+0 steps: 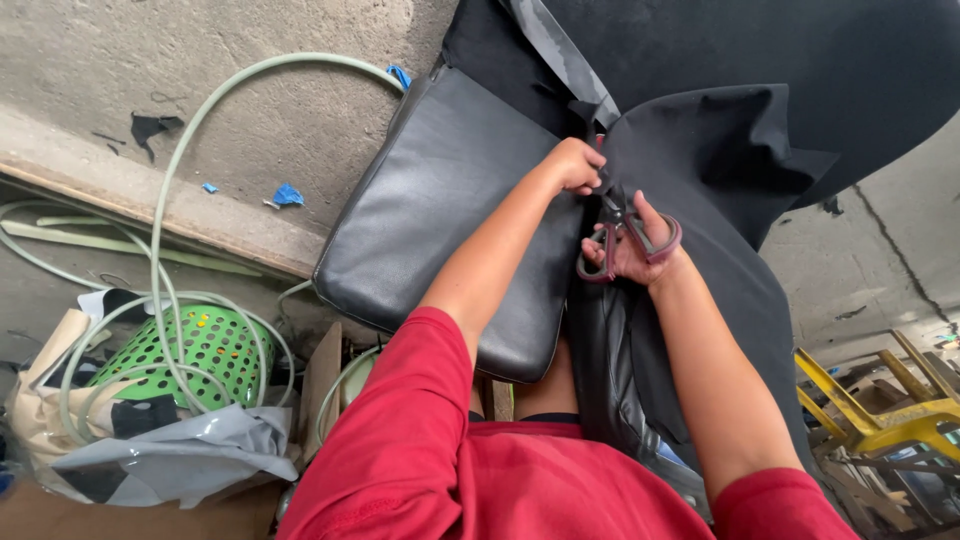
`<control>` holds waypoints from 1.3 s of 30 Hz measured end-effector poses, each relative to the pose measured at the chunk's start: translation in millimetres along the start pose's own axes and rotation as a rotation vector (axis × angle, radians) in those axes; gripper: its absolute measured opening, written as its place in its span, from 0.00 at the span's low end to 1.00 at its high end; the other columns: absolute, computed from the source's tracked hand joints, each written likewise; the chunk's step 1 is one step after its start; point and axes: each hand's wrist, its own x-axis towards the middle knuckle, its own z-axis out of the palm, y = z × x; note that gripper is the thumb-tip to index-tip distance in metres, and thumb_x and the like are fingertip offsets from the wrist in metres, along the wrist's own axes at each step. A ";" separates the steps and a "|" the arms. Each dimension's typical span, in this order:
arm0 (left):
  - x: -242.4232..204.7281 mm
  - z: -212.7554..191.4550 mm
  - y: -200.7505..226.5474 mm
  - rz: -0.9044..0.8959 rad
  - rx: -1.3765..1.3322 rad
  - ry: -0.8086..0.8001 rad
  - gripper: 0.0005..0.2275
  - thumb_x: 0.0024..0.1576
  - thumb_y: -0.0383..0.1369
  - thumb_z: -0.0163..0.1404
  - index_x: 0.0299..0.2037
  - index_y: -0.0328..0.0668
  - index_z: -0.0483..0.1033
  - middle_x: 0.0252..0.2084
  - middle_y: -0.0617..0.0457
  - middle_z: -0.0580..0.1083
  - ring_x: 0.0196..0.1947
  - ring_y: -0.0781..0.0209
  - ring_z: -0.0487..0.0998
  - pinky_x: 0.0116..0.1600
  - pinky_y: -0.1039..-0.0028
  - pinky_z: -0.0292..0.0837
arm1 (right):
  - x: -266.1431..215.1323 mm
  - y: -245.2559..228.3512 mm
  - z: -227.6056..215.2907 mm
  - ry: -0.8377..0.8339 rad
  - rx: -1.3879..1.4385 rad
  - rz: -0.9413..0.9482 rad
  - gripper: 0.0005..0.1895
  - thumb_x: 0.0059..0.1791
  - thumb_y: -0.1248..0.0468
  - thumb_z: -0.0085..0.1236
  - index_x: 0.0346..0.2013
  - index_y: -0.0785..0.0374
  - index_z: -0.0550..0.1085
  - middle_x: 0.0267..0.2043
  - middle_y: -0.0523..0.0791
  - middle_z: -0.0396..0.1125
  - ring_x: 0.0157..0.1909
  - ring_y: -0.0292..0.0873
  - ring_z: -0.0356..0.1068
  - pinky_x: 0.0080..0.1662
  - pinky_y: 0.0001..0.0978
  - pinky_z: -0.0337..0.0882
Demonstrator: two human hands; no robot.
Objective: Cutting black fabric into strips or shapes using scissors in a workshop environment.
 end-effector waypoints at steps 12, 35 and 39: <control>-48.9 -14.0 -24.0 -0.058 -0.112 -0.034 0.22 0.51 0.16 0.60 0.57 0.35 0.77 0.62 0.23 0.68 0.32 0.48 0.86 0.38 0.77 0.88 | 34.4 -12.1 14.1 0.120 0.025 -0.112 0.46 0.45 0.32 0.59 0.49 0.74 0.59 0.41 0.59 0.63 0.37 0.55 0.69 0.34 0.37 0.69; -54.0 -44.9 -31.3 -0.048 -0.048 0.039 0.22 0.50 0.17 0.61 0.56 0.41 0.79 0.59 0.30 0.72 0.32 0.55 0.85 0.39 0.80 0.87 | 84.3 -48.6 2.9 0.182 -0.061 -0.148 0.43 0.50 0.36 0.53 0.53 0.76 0.59 0.38 0.49 0.56 0.32 0.38 0.62 0.29 0.20 0.65; -0.8 -56.5 -74.2 0.012 0.677 0.322 0.21 0.56 0.34 0.58 0.60 0.69 0.76 0.59 0.49 0.72 0.61 0.50 0.76 0.65 0.57 0.75 | 55.4 -39.9 9.8 0.131 -0.030 -0.121 0.45 0.49 0.33 0.52 0.54 0.75 0.58 0.34 0.47 0.53 0.32 0.38 0.59 0.29 0.19 0.63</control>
